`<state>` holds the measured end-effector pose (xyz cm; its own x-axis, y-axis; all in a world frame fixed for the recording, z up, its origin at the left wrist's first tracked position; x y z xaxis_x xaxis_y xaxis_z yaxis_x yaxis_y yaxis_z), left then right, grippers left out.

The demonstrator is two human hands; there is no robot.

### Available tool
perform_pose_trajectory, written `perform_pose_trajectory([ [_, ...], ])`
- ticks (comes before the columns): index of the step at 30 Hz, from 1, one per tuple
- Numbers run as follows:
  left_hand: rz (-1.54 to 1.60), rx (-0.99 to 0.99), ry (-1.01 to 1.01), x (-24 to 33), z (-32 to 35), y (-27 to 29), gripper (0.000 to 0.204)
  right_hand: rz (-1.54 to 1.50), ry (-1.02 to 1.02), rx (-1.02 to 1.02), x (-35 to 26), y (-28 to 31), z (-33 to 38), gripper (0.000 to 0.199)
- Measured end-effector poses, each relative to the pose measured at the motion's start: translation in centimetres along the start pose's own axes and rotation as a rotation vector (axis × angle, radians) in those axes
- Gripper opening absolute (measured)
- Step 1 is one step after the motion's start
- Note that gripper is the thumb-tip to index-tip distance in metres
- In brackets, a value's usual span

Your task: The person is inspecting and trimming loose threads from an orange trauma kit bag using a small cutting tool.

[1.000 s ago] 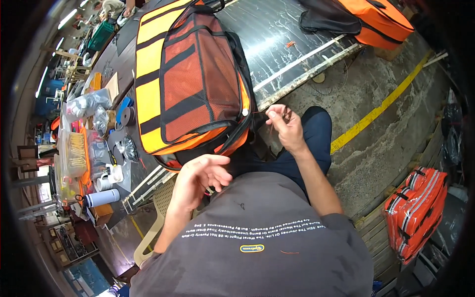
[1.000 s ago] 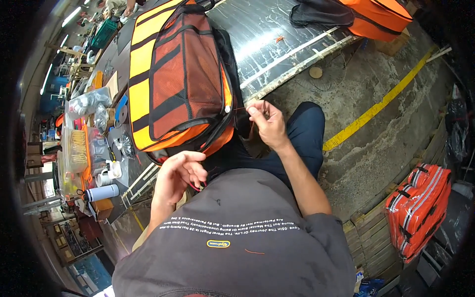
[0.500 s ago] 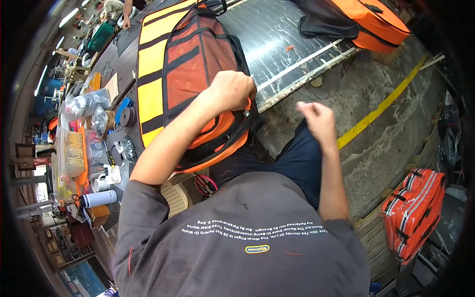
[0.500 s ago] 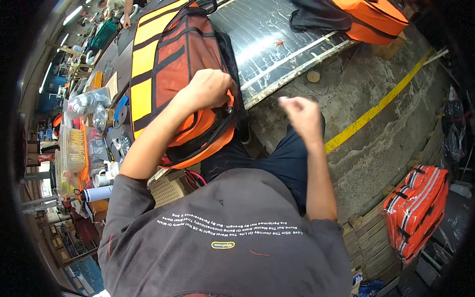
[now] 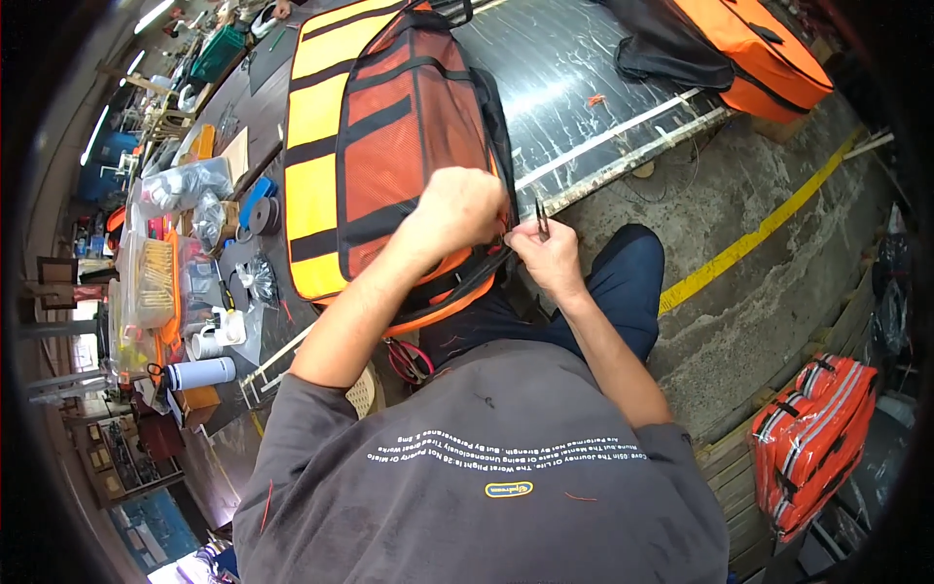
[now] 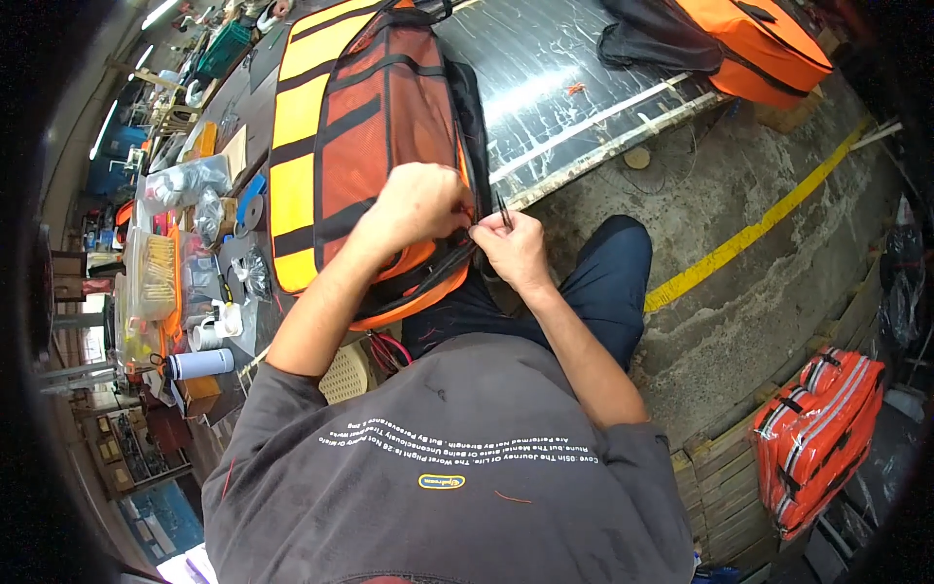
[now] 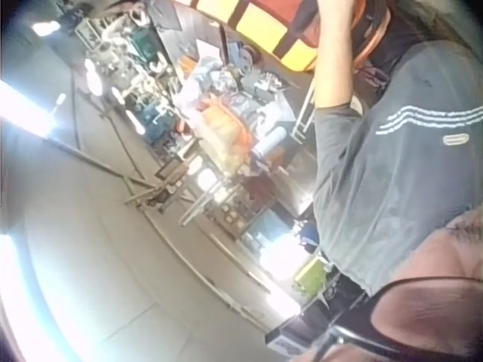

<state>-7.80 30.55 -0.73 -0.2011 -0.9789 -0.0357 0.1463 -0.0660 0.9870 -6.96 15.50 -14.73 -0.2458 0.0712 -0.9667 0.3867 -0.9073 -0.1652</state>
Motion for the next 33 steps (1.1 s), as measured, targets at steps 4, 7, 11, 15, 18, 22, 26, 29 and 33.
perform_pose_trajectory([
  [4, -0.050, 0.112, 0.006, 2.1, 0.0, -1.1, 0.009, -0.159, -0.004, -0.019, 0.7, 0.4, 0.6, 0.010],
  [7, -0.008, 0.041, 0.071, 2.6, -1.0, -2.3, 0.011, -0.241, -0.050, -0.017, 1.6, 0.8, 1.0, 0.004],
  [11, 0.088, -0.088, 0.019, 1.2, -1.5, -1.3, 0.007, -0.185, 0.008, -0.056, 1.3, 1.0, 1.1, 0.009],
  [15, 0.231, -0.169, -0.030, 0.4, -1.8, -0.4, 0.012, -0.088, 0.073, -0.094, 0.1, 1.5, 1.3, 0.027],
  [18, 0.255, -0.153, 0.003, -0.5, -1.5, 0.0, 0.011, 0.246, 0.270, -0.069, -1.7, 3.4, 1.6, 0.043],
  [22, 0.360, -0.200, -0.012, -1.6, -1.5, 0.1, 0.008, 0.560, 0.431, -0.016, -7.4, 4.7, 3.8, 0.031],
  [26, 0.374, -0.215, -0.013, -1.6, -1.7, 0.0, 0.010, 0.644, 0.569, -0.053, -9.2, 4.0, 4.4, 0.022],
  [29, 0.399, -0.207, -0.020, -1.7, -1.4, 0.1, 0.012, 0.702, 0.594, -0.101, -9.8, 2.8, 4.4, 0.018],
  [33, 0.386, -0.223, -0.016, -1.3, -1.4, 0.2, 0.012, 0.814, 0.654, -0.156, -10.2, 1.5, 4.0, 0.017],
])
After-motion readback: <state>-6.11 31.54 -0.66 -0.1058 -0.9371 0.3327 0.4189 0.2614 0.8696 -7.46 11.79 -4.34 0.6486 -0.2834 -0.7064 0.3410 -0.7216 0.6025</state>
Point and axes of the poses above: each hand's wrist, its own z-axis away from the middle knuckle, its own y-axis out of the back of the hand, x = y × z, the point moved 4 cm from there along -z, towards the middle knuckle, and after that the axes turned 3 degrees about -z, right-handed, at the moved point
